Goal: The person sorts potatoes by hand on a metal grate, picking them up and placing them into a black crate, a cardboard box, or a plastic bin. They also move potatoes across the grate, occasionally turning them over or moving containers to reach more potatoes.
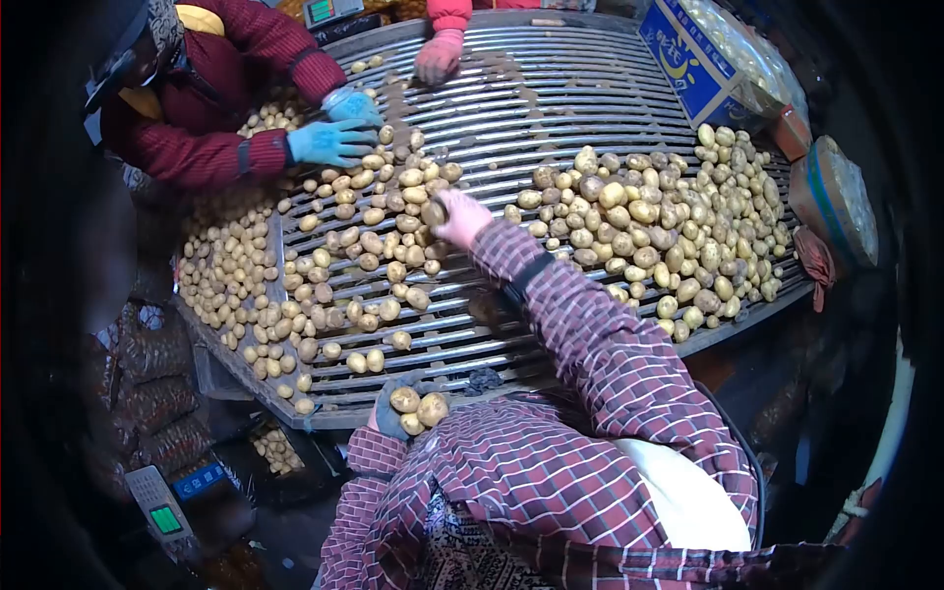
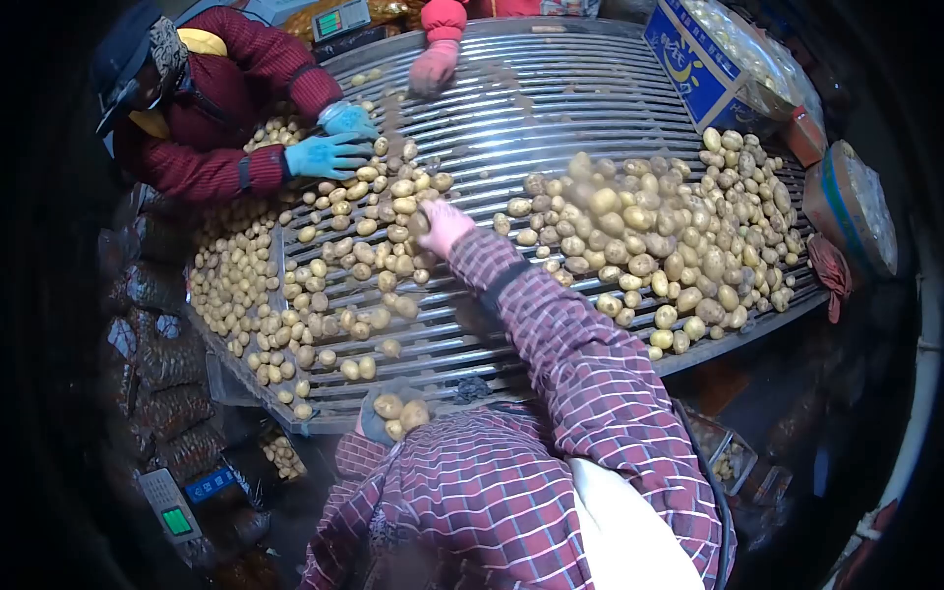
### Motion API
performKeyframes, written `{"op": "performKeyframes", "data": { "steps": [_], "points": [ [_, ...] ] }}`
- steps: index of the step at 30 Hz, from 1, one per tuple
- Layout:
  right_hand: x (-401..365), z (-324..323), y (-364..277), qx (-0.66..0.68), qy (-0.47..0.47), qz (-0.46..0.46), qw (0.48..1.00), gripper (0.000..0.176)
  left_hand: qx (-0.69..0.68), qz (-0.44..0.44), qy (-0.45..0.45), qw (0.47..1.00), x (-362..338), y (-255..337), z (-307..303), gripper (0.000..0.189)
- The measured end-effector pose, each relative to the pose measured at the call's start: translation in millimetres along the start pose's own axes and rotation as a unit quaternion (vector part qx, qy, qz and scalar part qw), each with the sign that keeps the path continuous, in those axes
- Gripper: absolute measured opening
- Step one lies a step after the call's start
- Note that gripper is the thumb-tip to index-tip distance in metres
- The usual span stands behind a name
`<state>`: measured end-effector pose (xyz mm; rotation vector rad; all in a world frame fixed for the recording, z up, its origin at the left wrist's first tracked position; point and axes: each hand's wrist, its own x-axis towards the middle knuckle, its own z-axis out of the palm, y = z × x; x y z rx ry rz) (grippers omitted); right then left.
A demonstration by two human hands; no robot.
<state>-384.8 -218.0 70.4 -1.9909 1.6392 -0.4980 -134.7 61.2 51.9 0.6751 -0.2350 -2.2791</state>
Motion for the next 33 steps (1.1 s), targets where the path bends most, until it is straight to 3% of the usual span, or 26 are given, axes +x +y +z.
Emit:
{"op": "performKeyframes", "data": {
  "steps": [1,2,4,7,8,9,10,11,12,13,15,16,17,18,20,22,23,24,25,27,28,29,33],
  "points": [
    [21,-1,-5,0.022,0.020,-0.063,0.998,0.048,-0.010,0.015,-0.020,1.000,-4,-1,0,0.057],
    [39,0,-11,0.031,0.021,-0.073,0.997,0.049,-0.118,0.025,-0.047,0.992,-5,-9,3,0.057],
    [72,12,-16,0.003,-0.032,-0.068,0.997,0.048,-0.146,0.039,-0.030,0.988,-7,-8,8,0.055],
    [62,14,-38,-0.104,-0.136,-0.088,0.981,0.048,0.053,0.040,0.101,0.993,-22,8,26,0.047],
    [50,27,-29,-0.128,-0.131,-0.150,0.972,0.045,0.071,0.045,0.136,0.987,-23,12,32,0.043],
    [35,32,-21,-0.206,-0.097,-0.186,0.956,0.042,0.054,0.045,0.160,0.985,-23,15,36,0.039],
    [21,27,-14,-0.177,-0.162,-0.167,0.956,0.040,0.041,0.049,0.181,0.981,-22,17,39,0.035],
    [4,17,-6,-0.161,-0.130,-0.237,0.949,0.041,-0.108,0.025,0.167,0.980,-25,21,35,0.037],
    [-11,-15,-23,-0.110,-0.241,-0.154,0.952,0.045,-0.089,0.028,0.140,0.986,-25,18,18,0.035],
    [-21,-19,-10,0.036,-0.253,-0.104,0.961,0.057,-0.071,0.031,0.113,0.991,-22,10,-8,0.033],
    [-40,-27,14,0.247,-0.190,-0.100,0.945,0.062,0.008,0.034,0.058,0.998,-14,6,-19,0.032],
    [-45,-33,21,0.365,-0.188,-0.045,0.911,0.061,0.069,0.037,0.031,0.996,-6,10,-23,0.033],
    [-48,-42,16,0.479,-0.181,0.012,0.859,0.060,0.023,0.028,0.034,0.999,-6,10,-19,0.033],
    [-49,-51,9,0.565,-0.197,0.141,0.789,0.060,-0.023,0.020,0.037,0.999,-5,10,-16,0.033],
    [-23,-36,32,0.549,-0.195,0.136,0.802,0.041,-0.106,0.008,0.024,0.994,-5,10,-10,0.034],
    [12,-15,31,0.442,-0.148,0.068,0.882,0.029,0.064,0.006,0.003,0.998,-5,22,1,0.037],
    [27,-2,23,0.327,-0.073,-0.013,0.942,0.025,0.266,0.006,-0.001,0.964,-3,36,13,0.039],
    [35,-6,-1,0.190,-0.030,-0.047,0.980,0.024,0.456,0.006,-0.006,0.890,-4,45,21,0.041],
    [43,-12,-25,0.049,0.013,-0.080,0.996,0.024,0.332,0.009,0.050,0.942,-7,44,25,0.041],
    [65,7,-41,-0.141,-0.051,-0.112,0.982,0.030,0.069,0.021,0.159,0.985,-16,36,30,0.042],
    [68,0,-69,-0.247,-0.152,-0.093,0.953,0.031,0.020,0.028,0.170,0.985,-18,33,27,0.042],
    [76,39,-55,-0.335,-0.136,-0.115,0.925,0.031,-0.002,0.033,0.170,0.985,-20,31,24,0.042],
    [90,52,-61,-0.390,-0.164,-0.088,0.902,0.039,-0.054,0.048,0.162,0.984,-27,32,8,0.042]
  ]
}}
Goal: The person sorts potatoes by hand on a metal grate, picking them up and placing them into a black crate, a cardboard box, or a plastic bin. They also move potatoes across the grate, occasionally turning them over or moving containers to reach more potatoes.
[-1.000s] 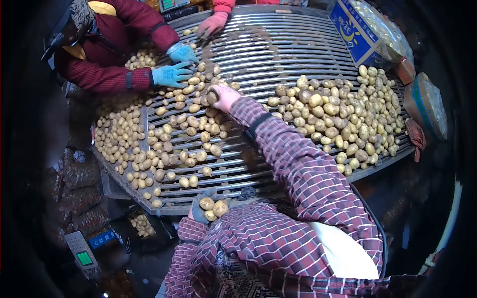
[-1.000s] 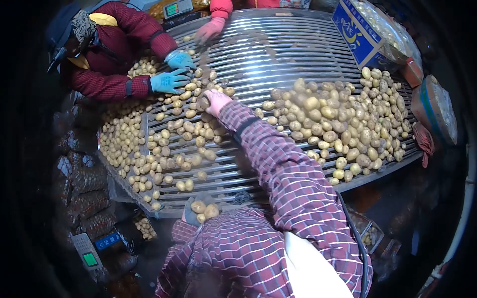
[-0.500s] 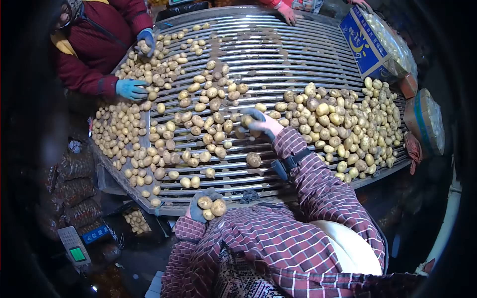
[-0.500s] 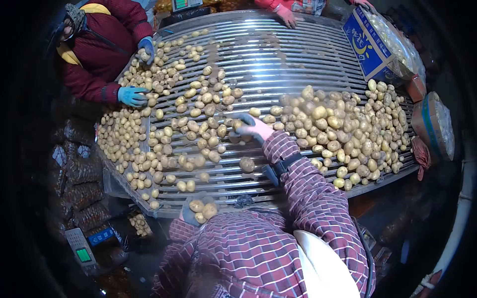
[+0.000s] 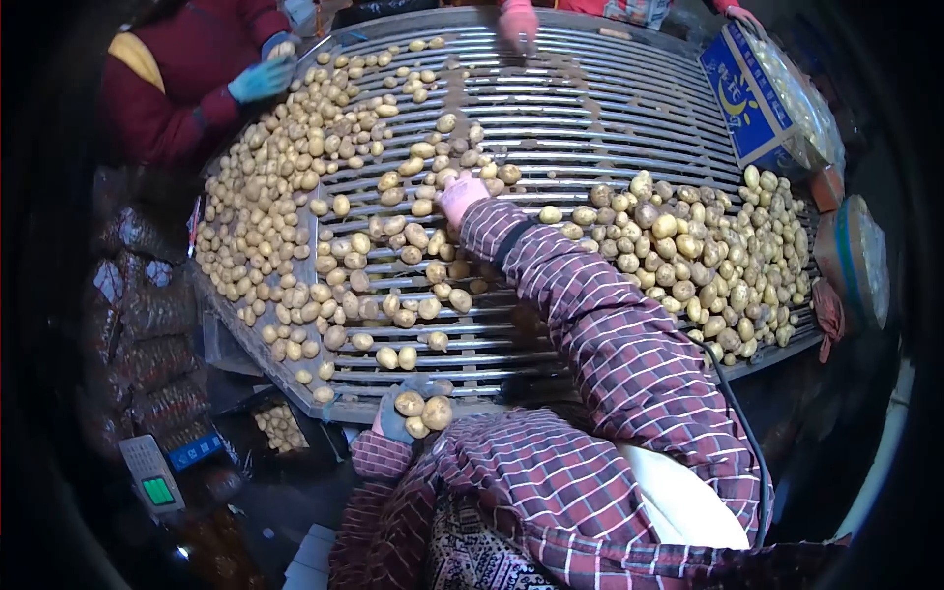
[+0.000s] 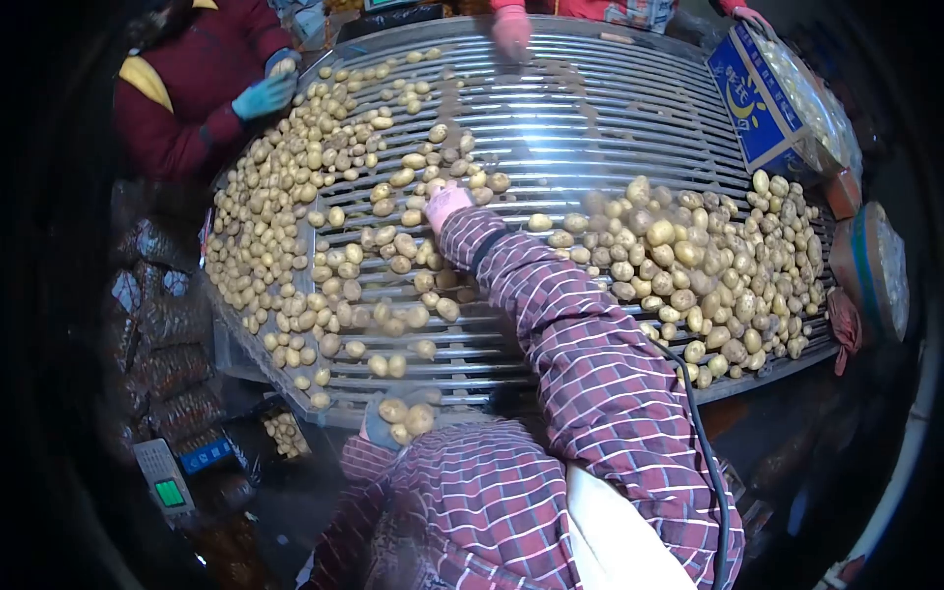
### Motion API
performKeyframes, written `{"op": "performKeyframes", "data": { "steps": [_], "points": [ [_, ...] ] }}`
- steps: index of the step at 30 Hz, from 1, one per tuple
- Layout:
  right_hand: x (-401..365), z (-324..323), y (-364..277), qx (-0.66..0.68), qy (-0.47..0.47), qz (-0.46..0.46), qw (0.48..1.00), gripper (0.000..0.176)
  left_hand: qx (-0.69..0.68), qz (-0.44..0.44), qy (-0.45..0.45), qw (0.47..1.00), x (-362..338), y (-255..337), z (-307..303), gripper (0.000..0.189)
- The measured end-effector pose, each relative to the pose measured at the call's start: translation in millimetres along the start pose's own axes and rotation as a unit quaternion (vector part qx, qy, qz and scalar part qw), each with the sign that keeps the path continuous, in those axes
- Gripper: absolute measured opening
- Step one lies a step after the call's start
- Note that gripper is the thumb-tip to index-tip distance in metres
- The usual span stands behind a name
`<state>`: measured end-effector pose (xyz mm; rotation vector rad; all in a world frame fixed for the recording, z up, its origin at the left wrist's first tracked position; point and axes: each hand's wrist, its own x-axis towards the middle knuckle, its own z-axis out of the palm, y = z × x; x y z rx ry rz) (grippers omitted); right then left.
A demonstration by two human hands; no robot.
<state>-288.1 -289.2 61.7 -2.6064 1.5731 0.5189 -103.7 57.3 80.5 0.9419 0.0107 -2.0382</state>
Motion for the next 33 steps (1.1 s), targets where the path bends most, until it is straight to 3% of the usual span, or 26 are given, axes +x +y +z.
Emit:
{"op": "performKeyframes", "data": {
  "steps": [1,4,9,14,17,18,19,20,22,23,25,28,29,30,32,33],
  "points": [
    [-8,-9,9,0.030,-0.023,-0.032,0.999,0.053,-0.008,0.001,-0.005,1.000,2,-1,-3,0.042],
    [-26,-18,36,0.158,-0.080,-0.065,0.982,0.049,-0.026,-0.004,-0.015,1.000,8,2,-13,0.042],
    [-12,-21,46,0.374,0.024,0.048,0.926,0.067,-0.032,-0.013,-0.044,0.998,15,1,-14,0.041],
    [20,-22,4,0.353,-0.059,0.150,0.922,0.068,-0.032,-0.009,-0.024,0.999,-4,13,-16,0.041],
    [14,-18,-7,0.388,0.011,0.159,0.908,0.066,-0.059,-0.013,0.009,0.998,-17,21,-34,0.041],
    [11,-10,-3,0.421,0.078,0.166,0.888,0.058,-0.083,-0.023,0.021,0.996,-19,24,-44,0.041],
    [13,3,7,0.630,0.053,0.145,0.761,0.059,-0.118,-0.035,0.012,0.992,-19,28,-55,0.041],
    [15,17,19,0.798,0.019,0.113,0.591,0.061,-0.163,-0.052,-0.008,0.985,-16,28,-66,0.041],
    [-30,10,18,0.952,-0.081,0.026,0.293,0.061,-0.297,-0.107,-0.159,0.936,-21,50,-57,0.039],
    [-36,28,11,0.946,-0.068,-0.008,0.317,0.061,-0.346,-0.146,-0.228,0.899,-23,61,-52,0.042],
    [-51,48,-6,0.929,-0.038,-0.075,0.359,0.066,-0.265,-0.041,-0.254,0.930,-28,70,-62,0.051],
    [-76,35,-40,0.939,-0.092,-0.116,0.311,0.072,-0.044,0.186,-0.051,0.980,-26,62,-86,0.049],
    [-86,28,-52,0.940,-0.111,-0.131,0.295,0.074,-0.077,0.190,-0.056,0.977,-29,61,-92,0.049],
    [-96,12,-67,0.944,-0.123,-0.096,0.292,0.061,-0.111,0.195,-0.062,0.972,-33,62,-95,0.050],
    [-116,-22,-99,0.949,-0.144,-0.023,0.281,0.052,-0.161,0.149,-0.181,0.959,-39,61,-126,0.044],
    [-114,-20,-108,0.945,-0.182,-0.026,0.272,0.052,-0.162,0.156,-0.131,0.965,-47,62,-128,0.042]
  ]
}}
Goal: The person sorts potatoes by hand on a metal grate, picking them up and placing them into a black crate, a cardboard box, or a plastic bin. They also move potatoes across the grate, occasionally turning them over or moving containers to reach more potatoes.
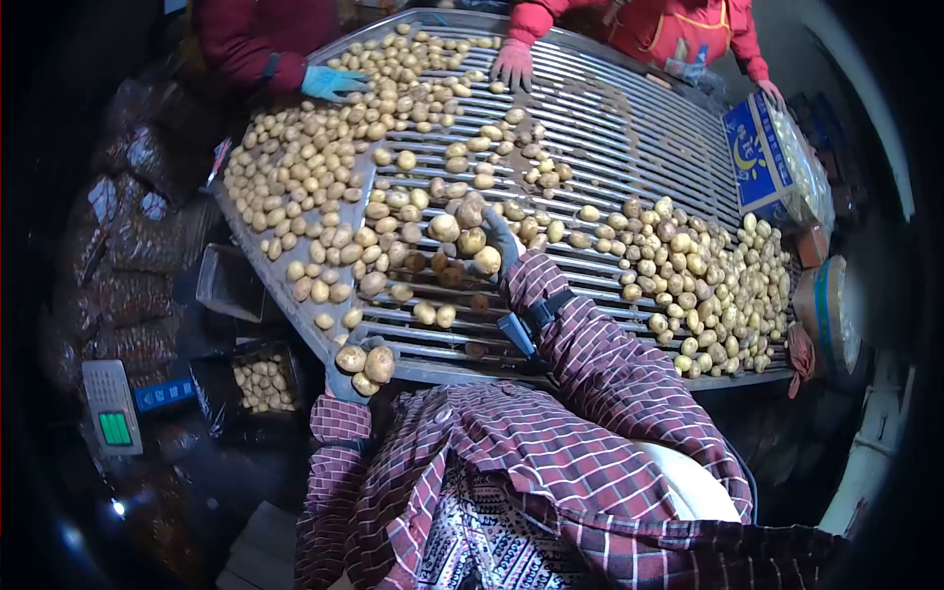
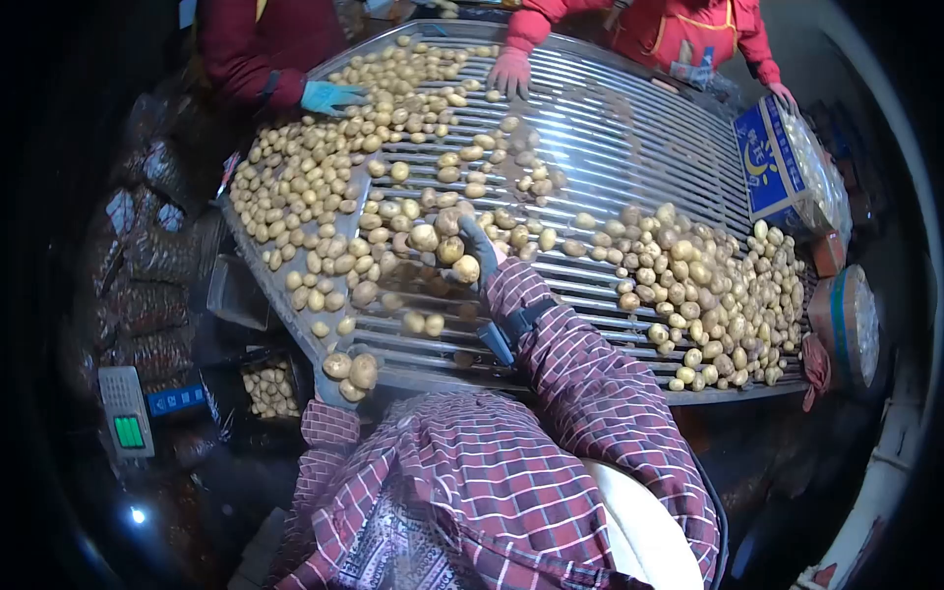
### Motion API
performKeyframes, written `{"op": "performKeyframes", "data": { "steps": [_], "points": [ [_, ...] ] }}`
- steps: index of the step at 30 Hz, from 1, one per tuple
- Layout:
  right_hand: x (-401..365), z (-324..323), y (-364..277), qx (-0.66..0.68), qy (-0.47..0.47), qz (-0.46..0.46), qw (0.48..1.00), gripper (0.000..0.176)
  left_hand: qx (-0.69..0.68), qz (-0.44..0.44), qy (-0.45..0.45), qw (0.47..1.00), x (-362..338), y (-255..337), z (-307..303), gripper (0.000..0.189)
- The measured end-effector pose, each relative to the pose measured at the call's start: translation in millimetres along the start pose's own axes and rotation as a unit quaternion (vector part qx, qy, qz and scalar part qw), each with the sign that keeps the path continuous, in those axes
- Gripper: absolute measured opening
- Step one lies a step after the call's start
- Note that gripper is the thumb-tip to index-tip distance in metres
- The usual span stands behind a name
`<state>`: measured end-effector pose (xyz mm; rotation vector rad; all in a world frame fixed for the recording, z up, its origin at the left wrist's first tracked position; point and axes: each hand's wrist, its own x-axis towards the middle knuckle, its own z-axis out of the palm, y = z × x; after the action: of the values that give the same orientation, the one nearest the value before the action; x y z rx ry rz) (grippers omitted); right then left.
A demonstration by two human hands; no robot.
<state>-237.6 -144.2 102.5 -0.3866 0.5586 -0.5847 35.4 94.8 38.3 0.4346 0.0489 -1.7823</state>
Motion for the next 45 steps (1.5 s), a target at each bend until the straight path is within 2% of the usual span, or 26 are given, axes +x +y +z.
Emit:
{"op": "performKeyframes", "data": {
  "steps": [2,3,5,6,7,8,10,11,13,15,18,19,21,22,25,27,28,29,30,31,33,35,36,39,41,45],
  "points": [
    [8,10,23,-0.007,0.013,0.046,0.999,0.049,0.033,0.060,0.104,0.992,-12,10,-16,0.039],
    [14,14,37,-0.078,-0.005,0.029,0.997,0.061,0.121,0.096,0.130,0.979,-18,15,-16,0.044],
    [21,33,60,0.018,-0.020,0.109,0.994,0.064,-0.017,0.066,0.084,0.994,-48,24,-10,0.050],
    [22,41,67,-0.024,-0.042,0.123,0.991,0.062,0.002,0.082,0.064,0.995,-63,28,-33,0.056],
    [17,52,81,-0.252,-0.077,0.015,0.965,0.056,-0.049,0.111,0.087,0.989,-78,28,-50,0.056],
    [11,63,95,-0.467,-0.061,-0.096,0.877,0.051,-0.071,0.118,0.088,0.987,-94,31,-58,0.058],
    [37,59,112,-0.315,-0.064,0.094,0.942,0.035,-0.086,0.141,0.107,0.980,-125,34,-75,0.059],
    [53,52,130,-0.170,-0.060,0.190,0.965,0.030,-0.082,0.158,0.128,0.976,-139,32,-85,0.060],
    [51,84,150,-0.241,-0.146,0.170,0.944,0.031,-0.119,0.174,0.151,0.966,-170,27,-97,0.060],
    [37,125,162,-0.269,-0.141,0.209,0.929,0.035,-0.117,0.202,0.123,0.965,-198,17,-126,0.060],
    [35,142,188,-0.336,-0.174,0.228,0.897,0.040,-0.282,0.230,0.172,0.915,-227,5,-129,0.058],
    [38,145,198,-0.342,-0.150,0.269,0.888,0.040,-0.278,0.242,0.192,0.909,-233,4,-128,0.057],
    [51,159,213,-0.346,-0.202,0.309,0.862,0.041,-0.268,0.266,0.236,0.895,-244,5,-123,0.056],
    [64,160,224,-0.328,-0.251,0.341,0.845,0.041,-0.260,0.283,0.230,0.894,-250,4,-126,0.058],
    [91,193,259,-0.305,-0.264,0.401,0.823,0.036,-0.224,0.313,0.200,0.901,-260,-2,-142,0.062],
    [114,215,298,-0.239,-0.218,0.456,0.829,0.032,-0.185,0.303,0.166,0.920,-268,-4,-146,0.062],
    [121,234,317,-0.243,-0.205,0.445,0.837,0.036,-0.218,0.298,0.164,0.915,-270,-4,-146,0.061],
    [120,266,321,-0.347,-0.211,0.364,0.838,0.040,-0.250,0.293,0.162,0.909,-272,-3,-144,0.061],
    [121,289,328,-0.293,-0.167,0.406,0.849,0.042,-0.281,0.286,0.160,0.902,-275,-2,-142,0.061],
    [137,287,345,-0.341,-0.231,0.321,0.853,0.040,-0.245,0.292,0.173,0.908,-277,-2,-139,0.061],
    [141,282,351,-0.381,-0.094,0.308,0.867,0.038,-0.169,0.303,0.194,0.918,-282,-2,-129,0.060],
    [173,210,374,-0.332,-0.154,0.237,0.900,0.034,-0.258,0.322,0.180,0.893,-282,-1,-138,0.061],
    [163,209,352,-0.330,-0.137,0.279,0.891,0.029,-0.305,0.329,0.173,0.877,-282,-5,-141,0.062],
    [156,166,323,-0.382,-0.132,0.265,0.875,0.029,-0.271,0.332,0.228,0.875,-271,12,-92,0.063],
    [146,137,304,-0.382,-0.156,0.237,0.880,0.031,-0.266,0.326,0.242,0.874,-268,17,-103,0.063],
    [102,142,259,-0.279,-0.084,0.276,0.916,0.034,-0.180,0.273,0.323,0.888,-258,44,-125,0.057]
  ]
}}
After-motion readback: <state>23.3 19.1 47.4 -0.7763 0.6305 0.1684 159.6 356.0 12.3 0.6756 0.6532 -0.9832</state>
